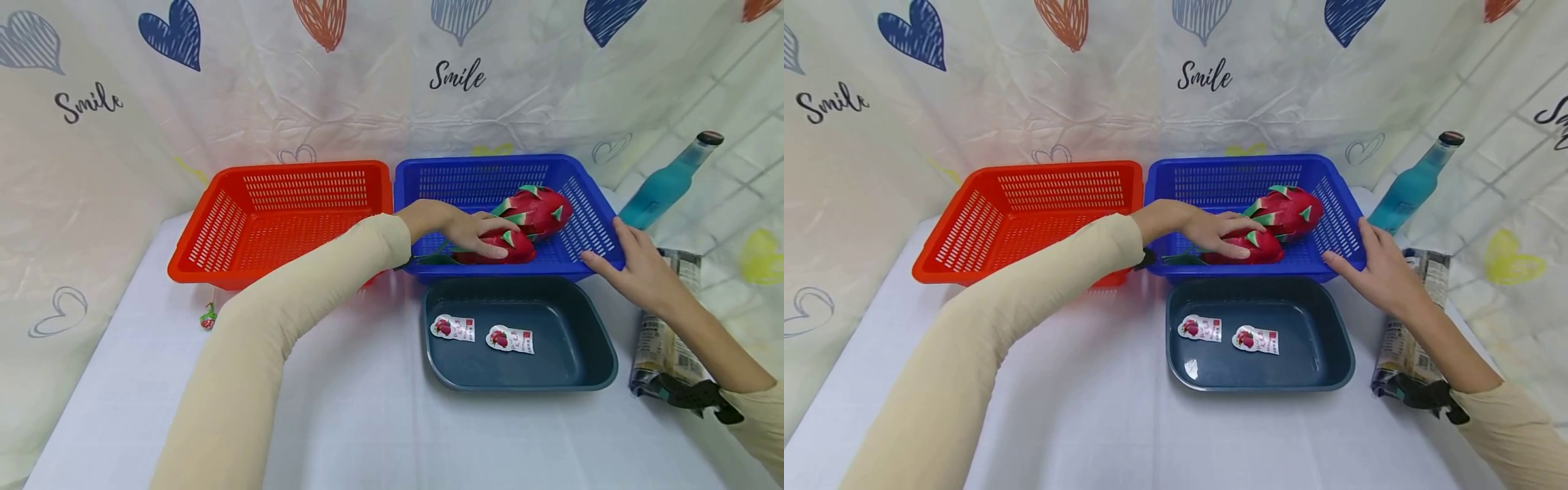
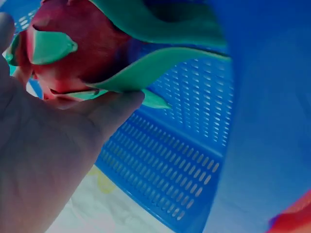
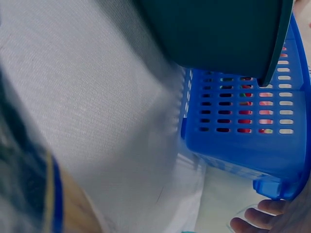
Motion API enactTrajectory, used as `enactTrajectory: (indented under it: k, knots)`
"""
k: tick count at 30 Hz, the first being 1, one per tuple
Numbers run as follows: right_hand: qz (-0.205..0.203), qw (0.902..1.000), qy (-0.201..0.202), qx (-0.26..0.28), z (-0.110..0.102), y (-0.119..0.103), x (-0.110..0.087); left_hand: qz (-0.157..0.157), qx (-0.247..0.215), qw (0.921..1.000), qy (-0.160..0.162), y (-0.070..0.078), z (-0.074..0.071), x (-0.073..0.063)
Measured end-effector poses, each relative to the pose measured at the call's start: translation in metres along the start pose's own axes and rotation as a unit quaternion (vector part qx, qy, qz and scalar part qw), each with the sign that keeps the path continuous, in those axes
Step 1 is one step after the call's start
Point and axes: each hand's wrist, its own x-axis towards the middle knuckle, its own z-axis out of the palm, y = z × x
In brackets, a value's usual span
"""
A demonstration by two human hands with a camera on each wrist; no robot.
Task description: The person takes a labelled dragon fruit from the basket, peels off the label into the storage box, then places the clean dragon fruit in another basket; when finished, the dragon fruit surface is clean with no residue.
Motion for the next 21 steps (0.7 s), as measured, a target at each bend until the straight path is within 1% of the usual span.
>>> enactTrajectory:
  k: [4,7,9,11,14,17,19,21]
  knots:
    - [0.002,1.0,-0.002,0.001,0.001,0.0,-0.001,-0.013,0.007,0.9998,0.012,0.002,0.004,-0.001]
    - [0.001,1.0,-0.004,0.002,0.002,0.0,0.0,-0.027,0.009,0.9993,0.025,0.004,0.005,-0.005]
    - [-0.001,1.0,-0.005,0.0,0.001,0.0,0.001,-0.031,0.004,0.9984,0.046,0.004,0.007,-0.01]
    - [-0.004,0.9999,-0.008,-0.005,0.0,0.0,0.002,-0.036,0.003,0.9961,0.08,0.003,0.009,-0.016]
    - [-0.009,0.9996,-0.018,-0.019,-0.004,-0.001,0.004,-0.046,0.01,0.988,0.147,0.0,0.014,-0.028]
    - [-0.022,0.9989,-0.018,-0.037,-0.009,-0.005,0.006,-0.072,0.021,0.9757,0.206,-0.007,0.02,-0.041]
    - [-0.034,0.9982,-0.012,-0.048,-0.013,-0.009,0.007,-0.09,0.025,0.9678,0.234,-0.012,0.024,-0.048]
    - [-0.046,0.9975,-0.001,-0.054,-0.016,-0.017,0.006,-0.105,0.028,0.9614,0.253,-0.017,0.028,-0.055]
